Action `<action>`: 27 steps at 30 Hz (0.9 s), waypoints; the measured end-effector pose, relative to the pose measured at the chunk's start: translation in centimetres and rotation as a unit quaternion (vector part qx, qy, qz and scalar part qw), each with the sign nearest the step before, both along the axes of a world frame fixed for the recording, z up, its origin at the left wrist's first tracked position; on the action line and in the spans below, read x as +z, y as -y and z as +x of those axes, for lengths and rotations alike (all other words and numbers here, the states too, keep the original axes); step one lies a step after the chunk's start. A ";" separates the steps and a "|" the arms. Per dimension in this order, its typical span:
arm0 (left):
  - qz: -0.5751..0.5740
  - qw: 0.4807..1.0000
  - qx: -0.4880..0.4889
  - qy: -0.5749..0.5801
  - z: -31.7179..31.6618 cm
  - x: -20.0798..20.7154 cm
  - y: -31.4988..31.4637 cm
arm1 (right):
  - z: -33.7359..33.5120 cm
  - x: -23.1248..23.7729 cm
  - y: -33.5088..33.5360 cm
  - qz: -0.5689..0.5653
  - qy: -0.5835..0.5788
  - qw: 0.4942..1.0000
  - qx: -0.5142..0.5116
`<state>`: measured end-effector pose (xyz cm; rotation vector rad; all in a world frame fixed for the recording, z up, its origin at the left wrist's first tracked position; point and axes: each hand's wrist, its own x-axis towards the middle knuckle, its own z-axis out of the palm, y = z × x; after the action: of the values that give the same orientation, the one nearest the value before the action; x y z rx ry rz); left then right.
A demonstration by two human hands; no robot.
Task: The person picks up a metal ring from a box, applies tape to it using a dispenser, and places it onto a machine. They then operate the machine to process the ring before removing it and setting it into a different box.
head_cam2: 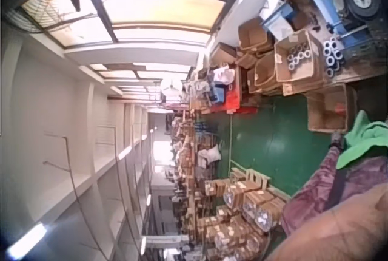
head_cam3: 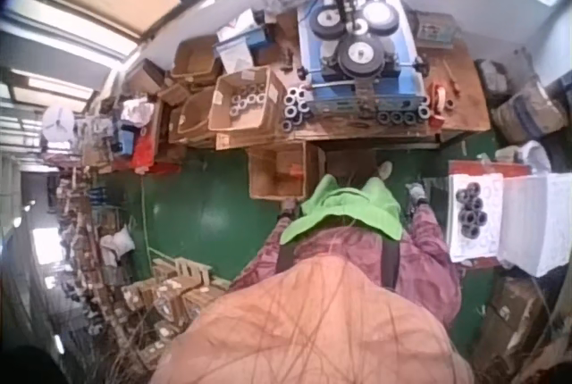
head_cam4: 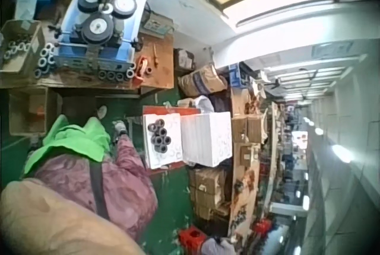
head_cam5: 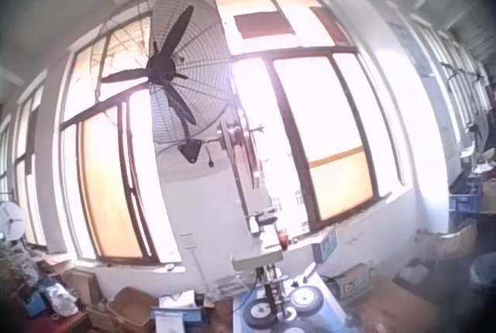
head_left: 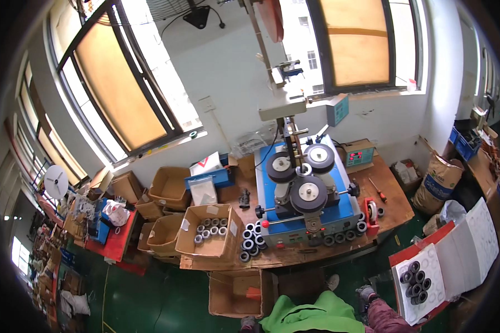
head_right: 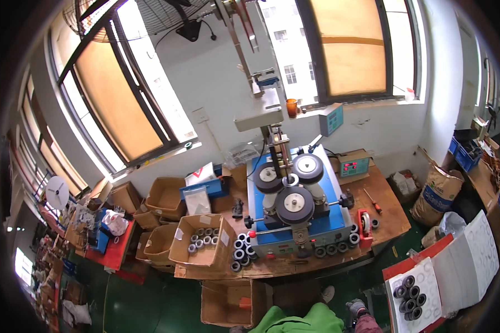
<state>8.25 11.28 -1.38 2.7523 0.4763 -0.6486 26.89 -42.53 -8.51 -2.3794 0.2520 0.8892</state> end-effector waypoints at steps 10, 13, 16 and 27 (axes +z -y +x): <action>-0.075 0.996 0.057 -0.013 1.1 0.2 0.3 | 0.4 2.3 3.0 -0.060 0.011 0.996 0.061; -0.079 0.991 0.098 -0.044 1.9 -0.8 0.3 | 0.5 4.6 2.0 -0.121 -0.024 0.987 0.106; -0.043 0.988 0.116 -0.098 1.9 -5.3 -1.8 | 0.7 5.8 0.6 -0.089 -0.051 0.993 0.051; -0.082 0.990 0.085 -0.074 -3.8 -4.6 -4.0 | -3.1 2.2 -1.6 0.001 -0.072 0.996 -0.046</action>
<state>4.42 15.26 -5.98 2.4888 0.6502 -0.8129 23.80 -40.89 -6.33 -2.2854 0.4136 1.0187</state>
